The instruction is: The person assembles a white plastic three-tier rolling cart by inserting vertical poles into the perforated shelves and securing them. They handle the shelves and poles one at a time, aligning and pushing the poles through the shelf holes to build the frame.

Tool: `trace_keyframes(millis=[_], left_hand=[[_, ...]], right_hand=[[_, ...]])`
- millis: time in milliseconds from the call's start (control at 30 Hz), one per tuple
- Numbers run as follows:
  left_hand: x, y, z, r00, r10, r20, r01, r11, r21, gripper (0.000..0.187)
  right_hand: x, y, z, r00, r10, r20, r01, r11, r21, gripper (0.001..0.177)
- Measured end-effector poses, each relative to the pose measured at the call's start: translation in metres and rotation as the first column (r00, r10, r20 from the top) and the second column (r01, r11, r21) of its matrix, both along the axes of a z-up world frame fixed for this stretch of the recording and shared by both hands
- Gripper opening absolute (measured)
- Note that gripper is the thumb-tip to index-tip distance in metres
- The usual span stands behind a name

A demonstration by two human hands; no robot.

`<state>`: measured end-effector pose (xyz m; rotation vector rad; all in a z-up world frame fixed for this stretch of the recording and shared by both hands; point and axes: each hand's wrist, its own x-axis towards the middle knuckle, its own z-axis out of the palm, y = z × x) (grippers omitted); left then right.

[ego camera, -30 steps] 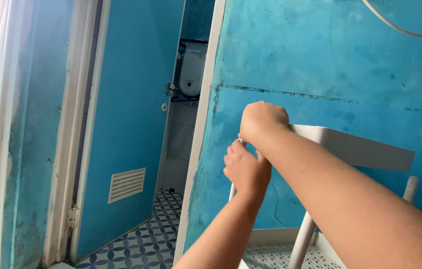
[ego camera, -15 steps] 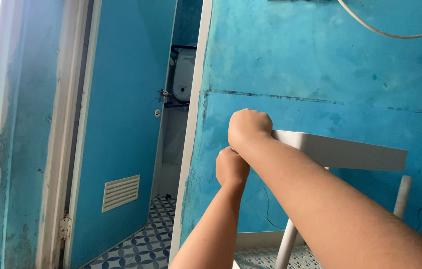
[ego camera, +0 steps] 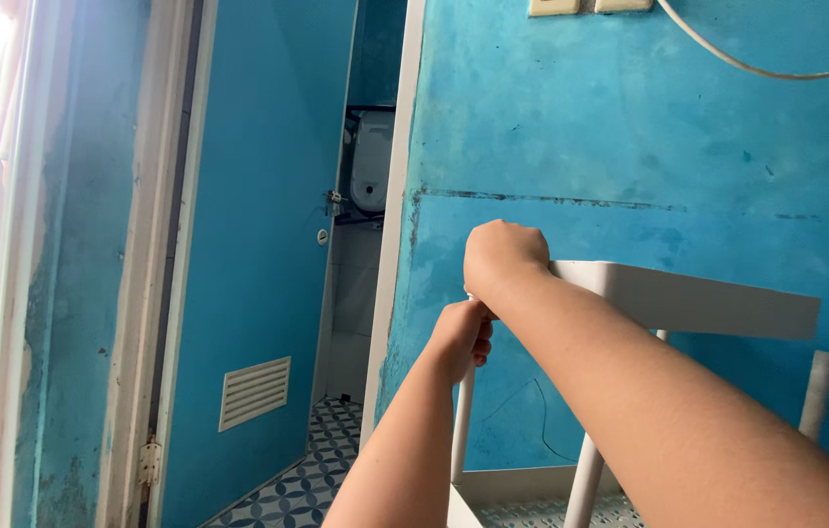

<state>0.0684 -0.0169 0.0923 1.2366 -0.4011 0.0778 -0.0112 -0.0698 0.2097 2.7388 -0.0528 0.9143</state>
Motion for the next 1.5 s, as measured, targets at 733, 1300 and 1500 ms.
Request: trace_keyframes(millis=[733,1300,1500], left_hand=[[-0.039,-0.058,-0.004,0.604,0.757,0.249,-0.797,0.577,0.177,0.048],[-0.022,-0.032,0.000,0.797,0.527,0.296,-0.568,0.821,0.065,0.051],[-0.012,-0.032,-0.003,0.828,0.456,0.326,-0.483,0.876,0.000,0.052]], right_hand=[[0.010,-0.007,-0.005,0.998,0.004,0.066,-0.002,1.000,-0.023,0.019],[0.009,-0.009,-0.001,0.996,0.029,0.089,-0.025,0.999,-0.040,0.019],[0.006,-0.008,0.003,0.999,-0.030,0.024,0.031,0.998,-0.055,0.020]])
